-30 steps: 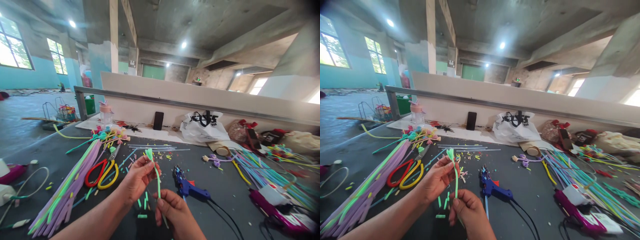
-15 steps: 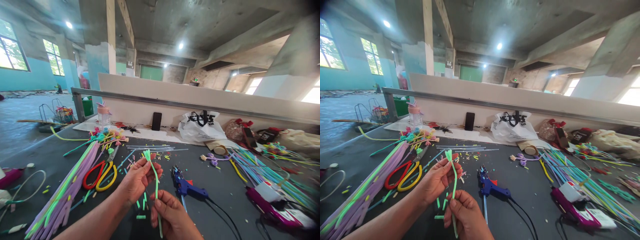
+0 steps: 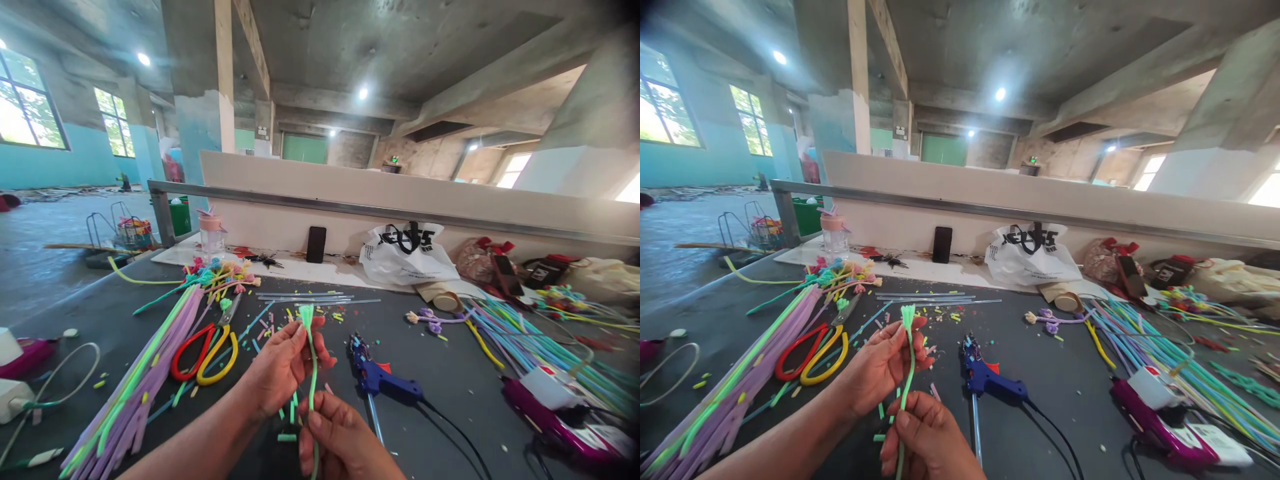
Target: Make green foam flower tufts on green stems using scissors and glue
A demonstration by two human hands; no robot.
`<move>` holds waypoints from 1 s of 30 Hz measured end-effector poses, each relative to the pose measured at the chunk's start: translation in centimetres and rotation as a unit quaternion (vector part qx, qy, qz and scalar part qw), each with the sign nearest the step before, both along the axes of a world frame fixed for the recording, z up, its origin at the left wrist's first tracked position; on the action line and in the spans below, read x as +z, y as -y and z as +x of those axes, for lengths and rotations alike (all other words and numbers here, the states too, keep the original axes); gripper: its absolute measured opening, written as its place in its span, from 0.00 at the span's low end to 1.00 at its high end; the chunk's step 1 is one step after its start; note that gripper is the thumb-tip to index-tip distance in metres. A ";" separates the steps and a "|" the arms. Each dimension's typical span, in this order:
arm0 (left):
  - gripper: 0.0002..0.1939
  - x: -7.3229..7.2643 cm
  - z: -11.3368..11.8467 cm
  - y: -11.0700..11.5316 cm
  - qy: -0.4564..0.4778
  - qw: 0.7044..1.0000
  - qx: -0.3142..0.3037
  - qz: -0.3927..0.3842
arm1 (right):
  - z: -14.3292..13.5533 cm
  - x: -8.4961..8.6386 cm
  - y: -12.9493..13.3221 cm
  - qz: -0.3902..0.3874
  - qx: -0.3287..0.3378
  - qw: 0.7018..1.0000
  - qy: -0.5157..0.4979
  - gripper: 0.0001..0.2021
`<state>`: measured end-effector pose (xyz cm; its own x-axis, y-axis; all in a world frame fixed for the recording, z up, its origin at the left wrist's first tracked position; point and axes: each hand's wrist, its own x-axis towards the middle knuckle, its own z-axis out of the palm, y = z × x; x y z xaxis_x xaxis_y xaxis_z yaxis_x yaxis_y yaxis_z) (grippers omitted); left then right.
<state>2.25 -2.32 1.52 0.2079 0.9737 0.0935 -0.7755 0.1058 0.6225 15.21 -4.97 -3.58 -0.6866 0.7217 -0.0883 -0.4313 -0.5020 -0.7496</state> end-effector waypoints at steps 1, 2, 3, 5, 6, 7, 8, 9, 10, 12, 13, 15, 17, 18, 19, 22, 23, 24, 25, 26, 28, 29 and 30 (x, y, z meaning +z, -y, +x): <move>0.12 0.0 0.0 0.0 -0.003 1.000 -0.003 0.008 | 0.0 0.1 0.0 -0.001 0.009 1.000 0.004 0.12; 0.12 0.0 0.0 0.0 -0.007 1.000 -0.005 0.015 | 0.1 0.2 0.1 -0.002 0.018 1.000 0.008 0.12; 0.12 0.0 0.0 0.1 -0.011 1.000 -0.004 0.023 | 0.1 0.2 0.1 -0.002 0.026 1.000 0.010 0.12; 0.11 -0.1 0.0 0.1 -0.016 0.999 -0.003 0.037 | 0.0 0.2 0.1 0.000 0.034 0.999 0.010 0.13; 0.11 -0.1 0.0 0.1 -0.016 0.999 -0.002 0.042 | -0.1 0.0 0.1 0.001 0.037 0.999 0.009 0.14; 0.11 -0.2 0.0 0.1 -0.014 0.999 0.001 0.047 | -0.2 -0.2 0.1 0.000 0.040 0.999 0.008 0.15; 0.10 -0.2 0.1 0.1 -0.011 0.999 0.004 0.050 | -0.3 -0.5 0.0 -0.002 0.042 0.999 0.008 0.16; 0.10 -0.3 0.1 0.1 -0.009 0.999 0.009 0.052 | -0.4 -0.9 0.0 -0.005 0.042 0.999 0.009 0.17; 0.10 -0.3 0.2 0.0 -0.007 0.999 0.014 0.052 | -0.5 -1.3 -0.1 -0.007 0.041 0.999 0.011 0.17; 0.09 -0.4 0.3 0.0 -0.007 0.999 0.017 0.046 | -0.8 -1.9 -0.1 -0.004 0.030 0.999 0.020 0.19; 0.09 -0.4 0.3 0.0 -0.007 0.999 0.015 0.041 | -0.9 -2.2 -0.1 0.000 0.022 0.999 0.027 0.20; 0.08 -0.5 0.3 0.1 -0.005 1.000 0.006 0.029 | -1.0 -2.5 -0.1 0.013 0.013 0.999 0.047 0.21; 0.08 -0.5 0.3 0.2 -0.004 1.000 -0.007 0.022 | -1.0 -2.8 -0.1 0.025 0.016 0.997 0.073 0.22; 0.08 -0.5 0.3 0.2 -0.003 1.000 -0.014 0.020 | -1.1 -2.8 -0.1 0.032 0.019 0.996 0.086 0.23; 0.08 -0.5 0.2 0.3 -0.004 1.000 -0.022 0.020 | -1.1 -2.8 0.0 0.039 0.022 0.994 0.098 0.23; 0.10 -0.5 0.2 0.5 -0.006 0.998 -0.050 0.026 | -1.2 -2.5 0.4 0.070 0.026 0.988 0.138 0.24; 0.10 -0.6 0.2 0.6 -0.006 0.998 -0.060 0.031 | -1.2 -2.2 0.6 0.079 0.029 0.985 0.149 0.24; 0.11 -0.6 0.1 0.6 -0.005 0.997 -0.068 0.036 | -1.1 -1.9 0.8 0.086 0.034 0.983 0.157 0.24; 0.10 -0.6 0.1 0.7 -0.004 0.996 -0.076 0.040 | -1.0 -1.5 0.9 0.092 0.042 0.981 0.164 0.23; 0.10 -0.7 0.0 0.7 -0.003 0.996 -0.083 0.044 | -0.8 -0.9 1.0 0.101 0.052 0.978 0.172 0.23; 0.10 -0.8 -0.1 0.7 0.000 0.994 -0.094 0.054 | 0.0 0.3 1.0 0.129 0.076 0.968 0.201 0.22; 0.10 -0.9 -0.2 0.7 0.003 0.993 -0.100 0.060 | 0.6 1.0 0.8 0.152 0.082 0.959 0.225 0.22; 0.11 -1.0 -0.3 0.7 0.002 0.992 -0.109 0.069 | 1.2 1.7 0.6 0.179 0.078 0.948 0.252 0.22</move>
<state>1.99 -3.03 0.55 0.4121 0.8831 0.2242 -0.7457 0.1855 0.6399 16.37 -5.55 -1.93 -0.7230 0.6602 -0.2033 0.0864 -0.2056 -0.9748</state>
